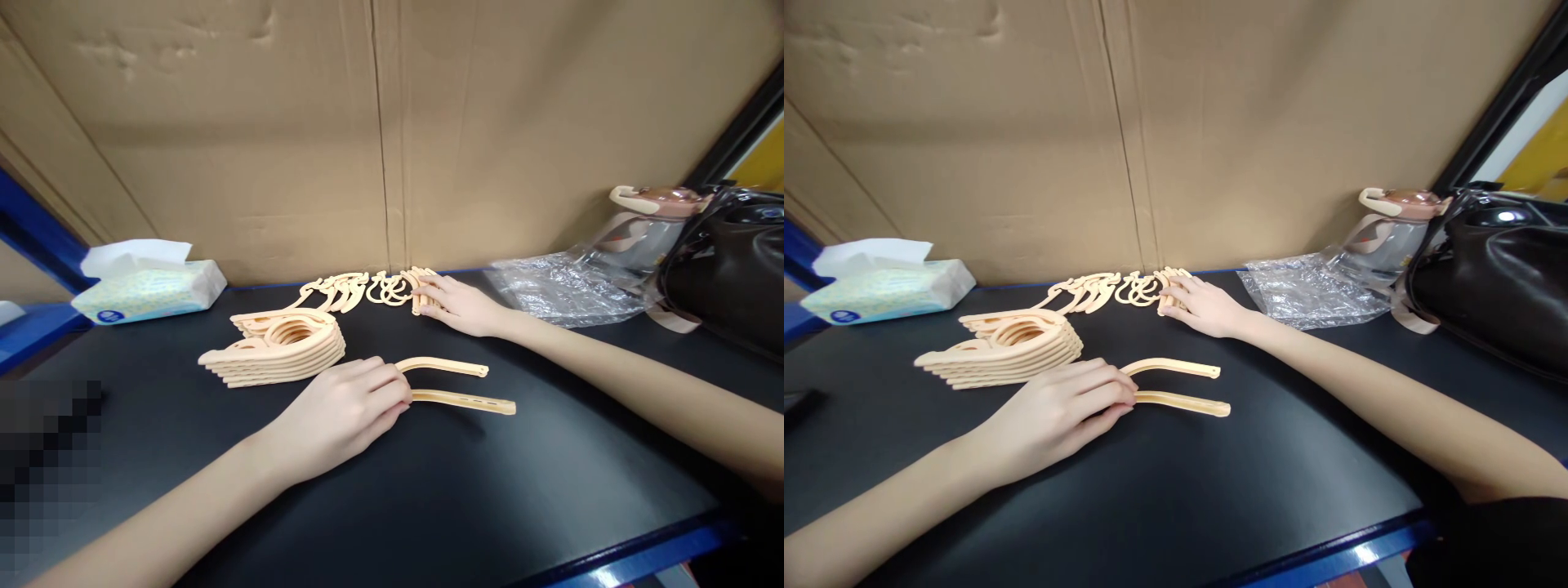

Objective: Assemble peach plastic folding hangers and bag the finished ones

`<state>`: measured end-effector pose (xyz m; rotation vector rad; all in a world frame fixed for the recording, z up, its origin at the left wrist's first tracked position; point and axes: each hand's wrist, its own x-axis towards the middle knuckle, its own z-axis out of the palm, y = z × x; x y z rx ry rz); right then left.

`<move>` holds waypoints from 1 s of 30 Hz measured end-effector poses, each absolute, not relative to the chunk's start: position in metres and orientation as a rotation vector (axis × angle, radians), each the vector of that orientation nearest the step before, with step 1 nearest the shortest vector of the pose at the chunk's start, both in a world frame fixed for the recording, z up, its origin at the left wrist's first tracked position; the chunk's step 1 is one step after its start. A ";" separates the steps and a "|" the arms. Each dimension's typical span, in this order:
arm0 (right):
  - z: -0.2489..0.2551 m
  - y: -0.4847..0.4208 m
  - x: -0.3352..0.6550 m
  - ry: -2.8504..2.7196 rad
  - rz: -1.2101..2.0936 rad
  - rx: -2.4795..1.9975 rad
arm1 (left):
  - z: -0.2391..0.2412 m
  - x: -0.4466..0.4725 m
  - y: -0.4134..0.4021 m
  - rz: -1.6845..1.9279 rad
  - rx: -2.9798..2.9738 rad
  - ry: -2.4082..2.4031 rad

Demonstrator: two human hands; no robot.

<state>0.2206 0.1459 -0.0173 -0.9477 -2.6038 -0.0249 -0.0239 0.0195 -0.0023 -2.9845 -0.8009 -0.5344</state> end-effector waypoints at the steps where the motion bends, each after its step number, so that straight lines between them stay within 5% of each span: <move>1: -0.018 0.146 0.220 -2.594 -0.034 -0.951 | -0.002 -0.024 0.019 -0.530 -2.985 -0.802; 30: -0.020 0.137 0.218 -2.439 -0.221 -1.121 | -0.001 -0.023 0.018 -0.543 -2.927 -0.809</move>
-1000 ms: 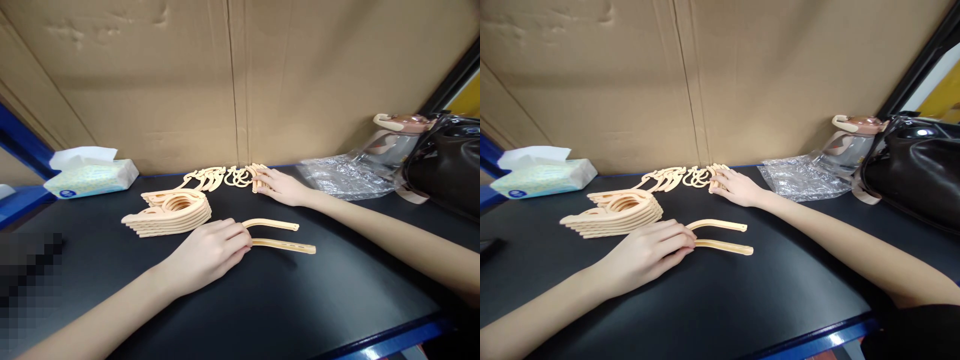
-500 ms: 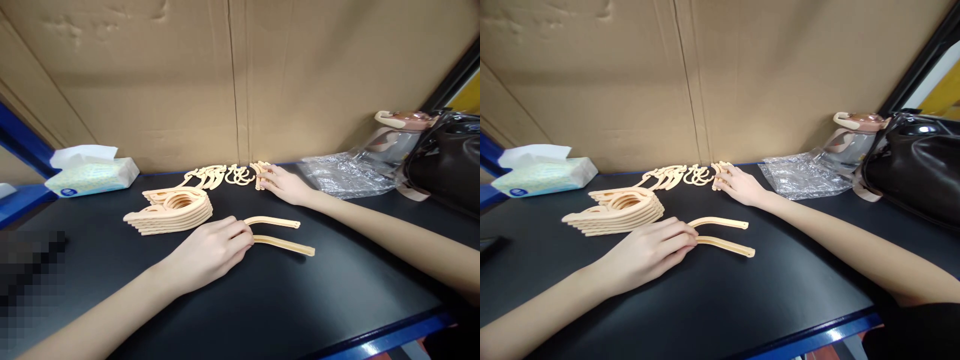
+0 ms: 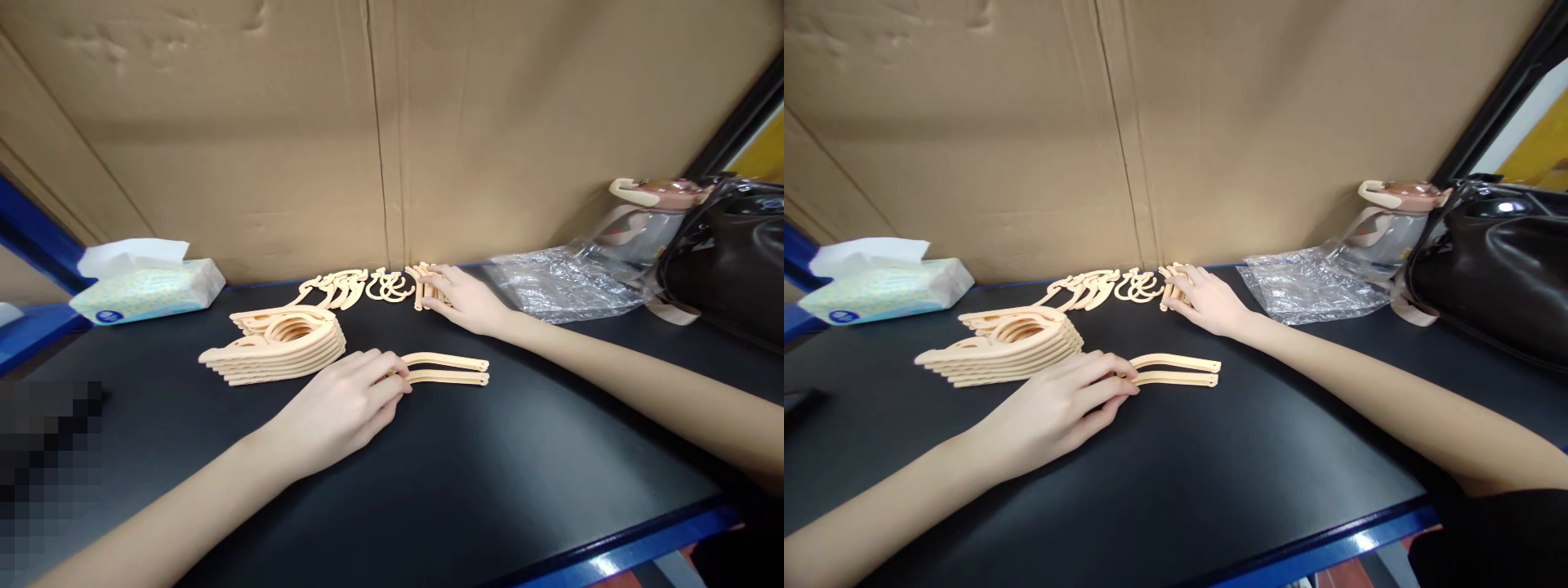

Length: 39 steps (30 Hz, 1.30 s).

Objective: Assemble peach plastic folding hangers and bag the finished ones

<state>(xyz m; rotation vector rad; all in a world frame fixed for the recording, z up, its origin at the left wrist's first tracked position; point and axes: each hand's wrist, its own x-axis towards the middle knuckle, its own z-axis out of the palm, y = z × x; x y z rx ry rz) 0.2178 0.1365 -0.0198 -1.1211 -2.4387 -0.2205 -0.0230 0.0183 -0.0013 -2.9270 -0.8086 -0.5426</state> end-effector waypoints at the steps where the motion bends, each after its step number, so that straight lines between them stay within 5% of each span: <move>1: -0.020 0.137 0.218 -2.442 -0.225 -1.104 | -0.001 -0.023 0.018 -0.546 -2.929 -0.811; 39: -0.021 0.140 0.219 -2.416 -0.265 -0.946 | 0.000 -0.022 0.020 -0.336 -2.918 -0.903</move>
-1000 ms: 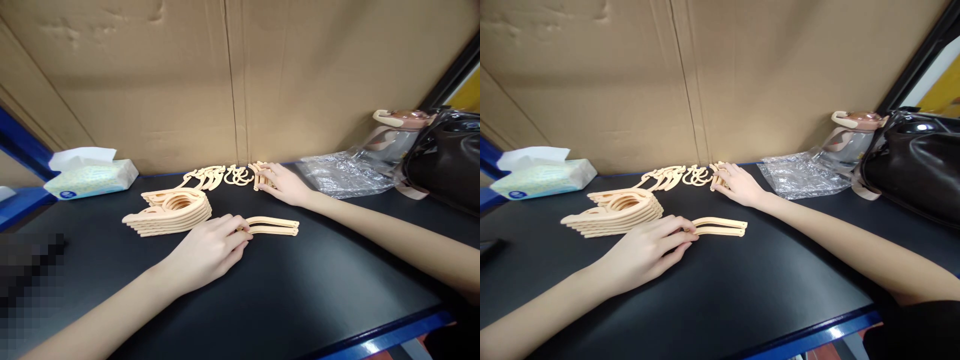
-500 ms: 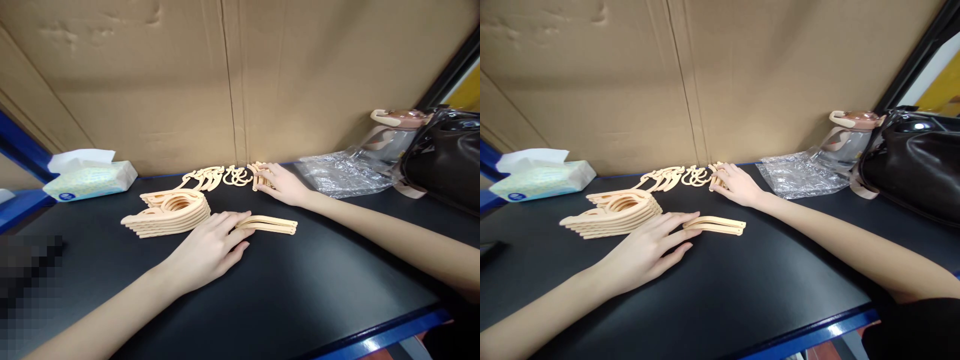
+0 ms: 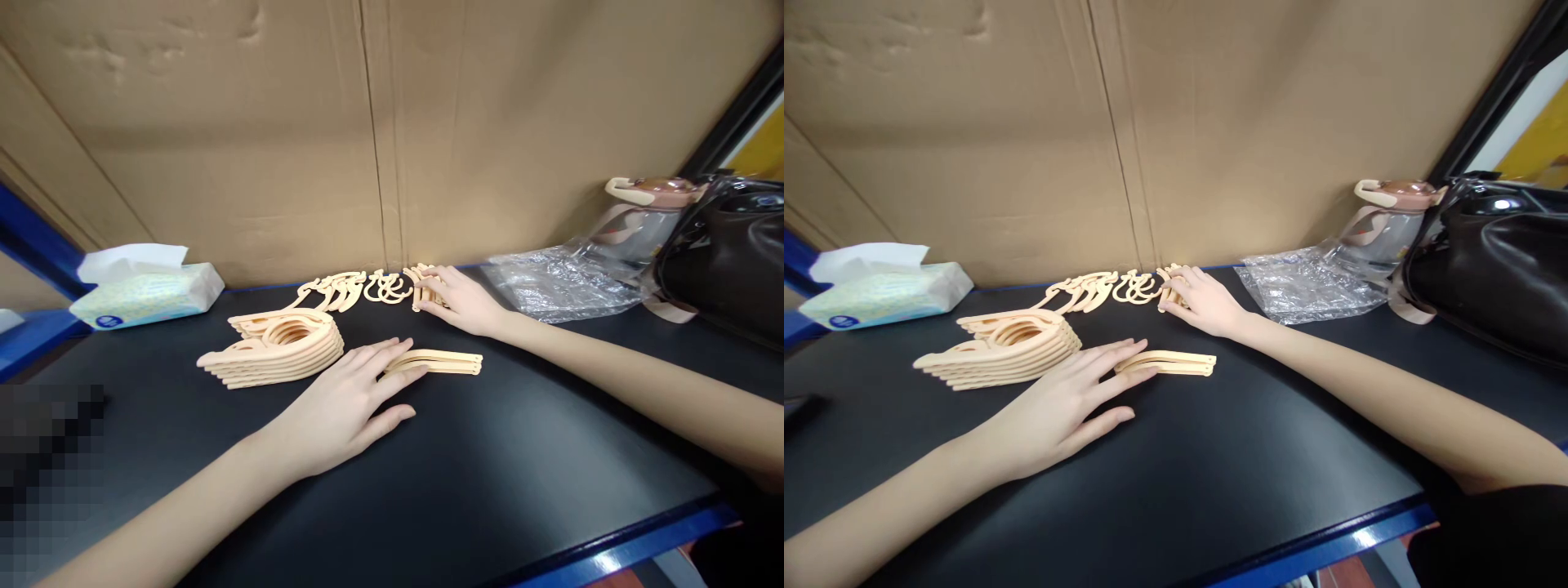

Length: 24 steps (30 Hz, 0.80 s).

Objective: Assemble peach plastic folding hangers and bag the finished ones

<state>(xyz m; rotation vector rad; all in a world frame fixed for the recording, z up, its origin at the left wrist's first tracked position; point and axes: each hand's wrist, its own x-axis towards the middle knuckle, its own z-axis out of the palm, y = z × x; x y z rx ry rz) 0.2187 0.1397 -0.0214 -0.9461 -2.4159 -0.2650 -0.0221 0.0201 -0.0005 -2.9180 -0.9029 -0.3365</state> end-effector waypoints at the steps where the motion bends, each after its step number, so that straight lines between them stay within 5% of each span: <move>1: -0.022 0.140 0.219 -2.414 -0.269 -0.944 | -0.001 -0.022 0.021 -0.325 -2.922 -0.907; 24: -0.003 0.156 0.195 -2.536 -0.417 -0.968 | -0.003 -0.020 0.022 -0.378 -2.827 -0.986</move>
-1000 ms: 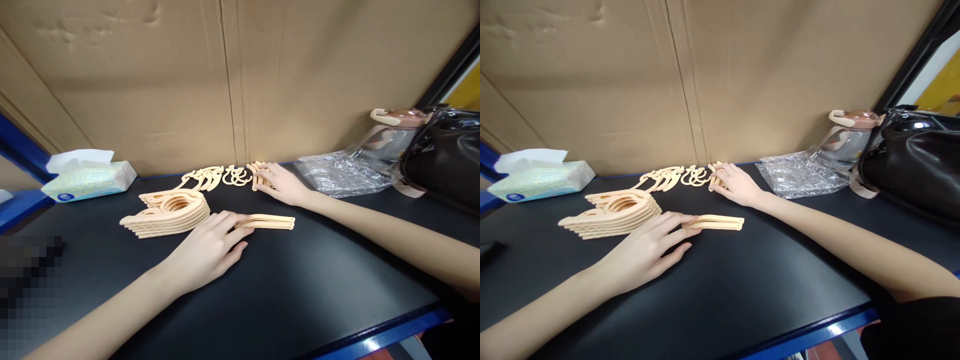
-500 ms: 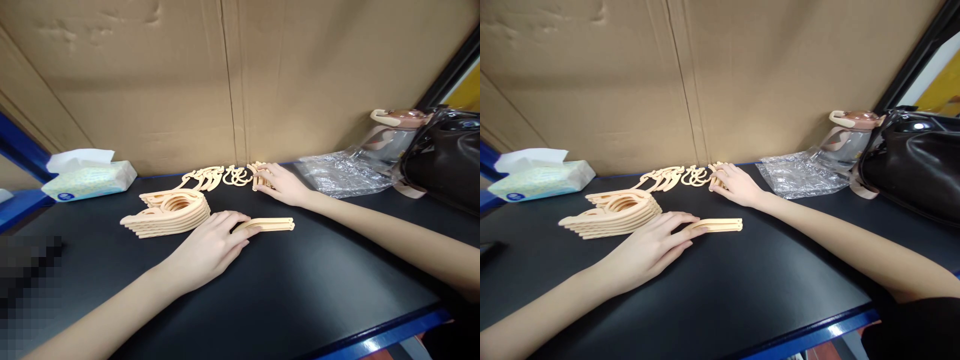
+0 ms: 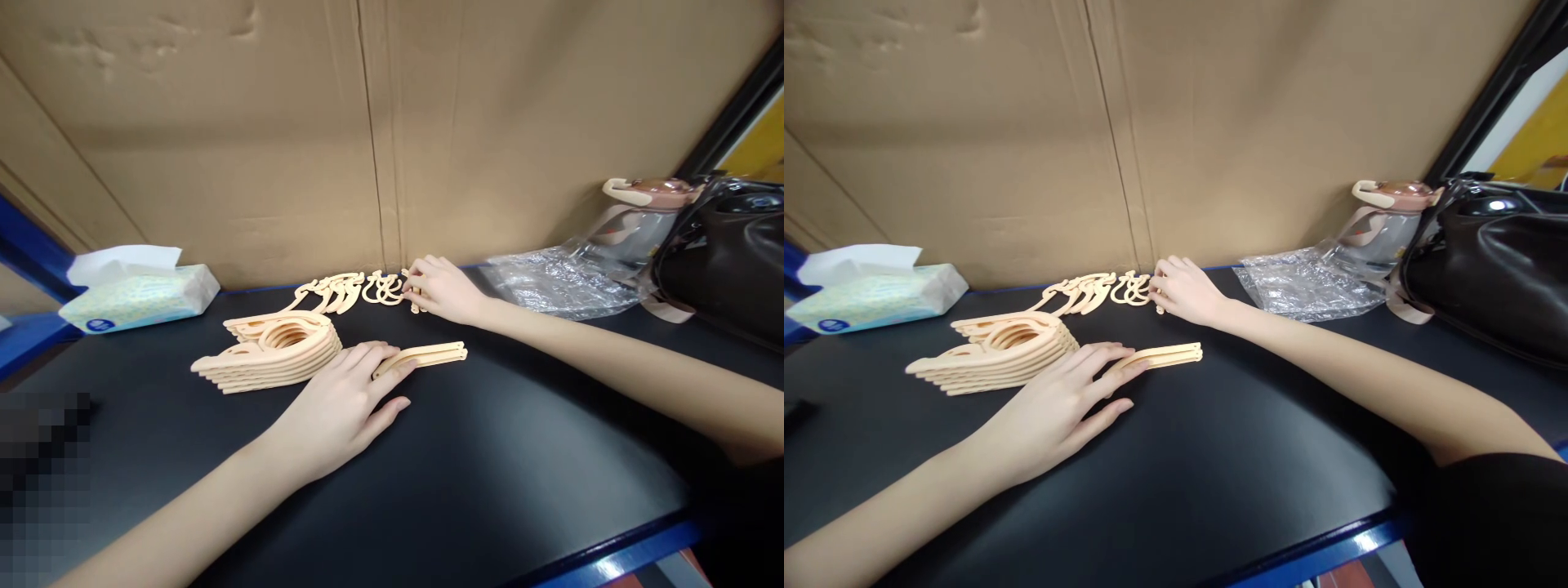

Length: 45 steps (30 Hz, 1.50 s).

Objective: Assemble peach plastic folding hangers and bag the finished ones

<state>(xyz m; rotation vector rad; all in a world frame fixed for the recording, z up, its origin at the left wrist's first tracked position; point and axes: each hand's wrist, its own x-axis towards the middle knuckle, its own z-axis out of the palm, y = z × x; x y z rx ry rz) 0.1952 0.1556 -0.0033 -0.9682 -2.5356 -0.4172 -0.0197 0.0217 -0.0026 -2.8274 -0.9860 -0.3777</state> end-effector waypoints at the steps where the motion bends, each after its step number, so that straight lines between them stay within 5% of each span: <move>1: -0.001 0.158 0.191 -2.533 -0.414 -0.992 | -0.002 -0.020 0.022 -0.381 -2.831 -0.987; 15: 0.015 0.160 0.148 -2.443 -0.237 -1.329 | 0.003 -0.023 0.017 -0.452 -3.017 -0.823; 29: 0.009 0.054 0.171 -2.555 0.075 -1.028 | 0.006 -0.013 -0.006 -0.293 -2.960 -0.544; 45: 0.023 0.076 0.159 -2.560 0.272 -0.999 | 0.012 -0.014 -0.010 -0.365 -2.742 -0.359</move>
